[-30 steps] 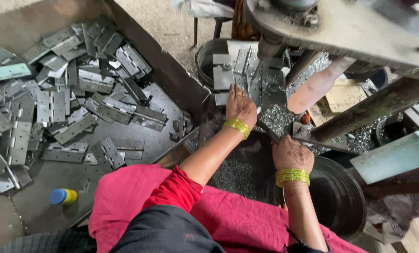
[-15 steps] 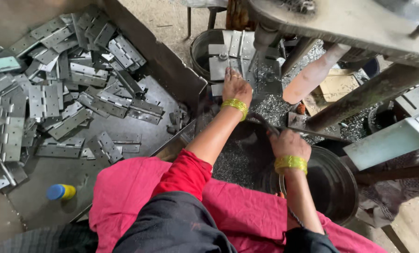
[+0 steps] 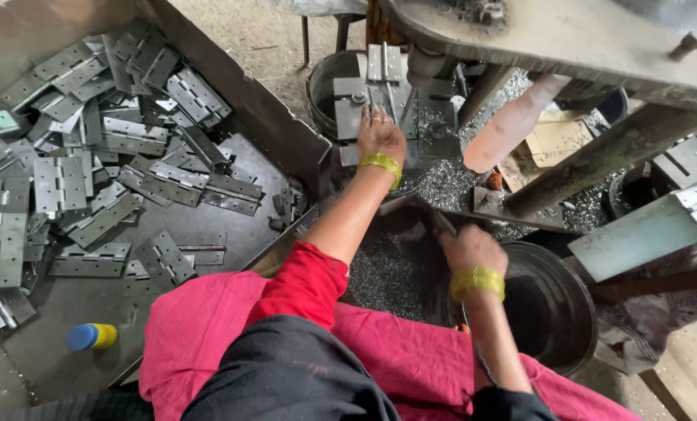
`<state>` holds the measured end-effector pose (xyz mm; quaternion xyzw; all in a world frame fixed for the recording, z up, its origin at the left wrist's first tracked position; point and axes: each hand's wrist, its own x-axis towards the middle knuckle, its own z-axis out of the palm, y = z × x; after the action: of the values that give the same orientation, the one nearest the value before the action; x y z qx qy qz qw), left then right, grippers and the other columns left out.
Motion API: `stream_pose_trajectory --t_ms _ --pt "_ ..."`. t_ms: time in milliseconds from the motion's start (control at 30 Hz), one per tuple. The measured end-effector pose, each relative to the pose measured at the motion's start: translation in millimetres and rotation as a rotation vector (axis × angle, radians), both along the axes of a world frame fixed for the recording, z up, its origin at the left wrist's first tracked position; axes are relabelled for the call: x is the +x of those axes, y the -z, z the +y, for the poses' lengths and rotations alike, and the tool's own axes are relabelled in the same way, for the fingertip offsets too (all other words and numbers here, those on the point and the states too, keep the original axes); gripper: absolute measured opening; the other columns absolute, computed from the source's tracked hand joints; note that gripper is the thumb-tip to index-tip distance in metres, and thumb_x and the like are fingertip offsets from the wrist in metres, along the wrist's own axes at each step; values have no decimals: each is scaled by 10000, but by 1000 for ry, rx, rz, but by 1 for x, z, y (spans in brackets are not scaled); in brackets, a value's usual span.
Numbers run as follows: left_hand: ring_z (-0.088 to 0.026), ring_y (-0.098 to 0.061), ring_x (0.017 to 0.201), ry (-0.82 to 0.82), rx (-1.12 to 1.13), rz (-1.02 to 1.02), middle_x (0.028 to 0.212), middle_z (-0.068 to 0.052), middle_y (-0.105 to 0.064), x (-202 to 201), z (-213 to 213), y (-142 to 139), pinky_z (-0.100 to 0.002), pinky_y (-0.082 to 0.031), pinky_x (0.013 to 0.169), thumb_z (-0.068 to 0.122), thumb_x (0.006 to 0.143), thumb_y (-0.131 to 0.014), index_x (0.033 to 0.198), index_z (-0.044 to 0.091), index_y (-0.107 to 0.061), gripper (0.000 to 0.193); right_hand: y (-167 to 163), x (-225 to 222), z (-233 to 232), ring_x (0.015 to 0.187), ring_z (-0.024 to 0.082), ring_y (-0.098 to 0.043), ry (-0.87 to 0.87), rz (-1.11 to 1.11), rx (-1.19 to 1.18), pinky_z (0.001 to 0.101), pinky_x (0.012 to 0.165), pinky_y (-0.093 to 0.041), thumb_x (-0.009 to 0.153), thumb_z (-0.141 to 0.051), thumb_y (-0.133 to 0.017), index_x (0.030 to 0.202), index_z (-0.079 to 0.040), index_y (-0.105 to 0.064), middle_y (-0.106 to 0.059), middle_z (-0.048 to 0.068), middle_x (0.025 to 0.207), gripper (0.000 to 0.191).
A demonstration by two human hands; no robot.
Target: The person sits on the floor and repeatedly places metal hinge blanks into a punch press, activates the machine with a lever, and removes the finished pieces. The person handles the metal parts by hand and uses a lever to operate the press.
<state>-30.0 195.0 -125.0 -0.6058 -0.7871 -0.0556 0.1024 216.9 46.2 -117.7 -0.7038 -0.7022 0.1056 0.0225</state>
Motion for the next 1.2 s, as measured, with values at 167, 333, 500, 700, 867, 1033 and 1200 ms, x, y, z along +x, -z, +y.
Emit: stream_pose_trajectory --t_ms 167,333,500,700,867,1033,1200 --pt "-312 -337 1493 62 96 -22 1550 -146 -451 -11 -12 -9 -476 -148 1257 209 1003 -294 1415 -39 -521 532 26 -2 -30 1015 425 -701 43 159 -70 528 861 -551 909 -693 -549 1050 -112 -769 -747 227 1019 637" --pt "-299 -337 1519 -40 7 88 1595 -134 -429 -19 5 -22 -454 -162 1270 170 1045 -323 1456 -14 -515 490 -3 1 3 1005 415 -721 35 5 -65 522 871 -560 902 -714 -552 1022 -97 -772 -745 209 1043 666" --pt "-277 -313 1502 -220 -367 876 1625 -116 -377 -13 25 -24 -453 -160 1250 164 1056 -329 1487 15 -471 478 13 1 -16 983 424 -723 42 113 -52 504 868 -568 904 -705 -575 989 -81 -783 -749 236 986 664" --pt "-286 -300 1546 57 -284 -55 1619 -88 -420 0 -25 -45 -477 -125 1289 210 1082 -358 1463 76 -532 440 24 4 -36 972 415 -713 76 100 -100 513 840 -559 921 -675 -556 970 -93 -775 -748 223 970 625" --pt "-305 -302 1537 105 -125 29 1603 -113 -439 -8 -45 -77 -482 -113 1276 216 1035 -423 1421 67 -574 441 -37 -12 -25 925 399 -720 -40 57 201 512 787 -554 963 -583 -559 978 -80 -723 -753 182 947 529" --pt "-329 -334 1437 281 35 84 1484 -218 -472 12 -133 -50 -517 -124 1212 526 910 -515 1412 -51 -506 764 -50 -20 -39 877 382 -725 -57 156 327 513 732 -552 939 -514 -600 983 -98 -671 -754 137 922 424" --pt "-269 -643 1099 567 299 -50 1330 -113 -645 10 -154 -58 -433 -479 1004 201 910 -591 1148 66 -639 277 -32 -13 -41 885 388 -727 -49 196 254 509 754 -560 942 -510 -591 1081 -112 -677 -755 153 942 431"
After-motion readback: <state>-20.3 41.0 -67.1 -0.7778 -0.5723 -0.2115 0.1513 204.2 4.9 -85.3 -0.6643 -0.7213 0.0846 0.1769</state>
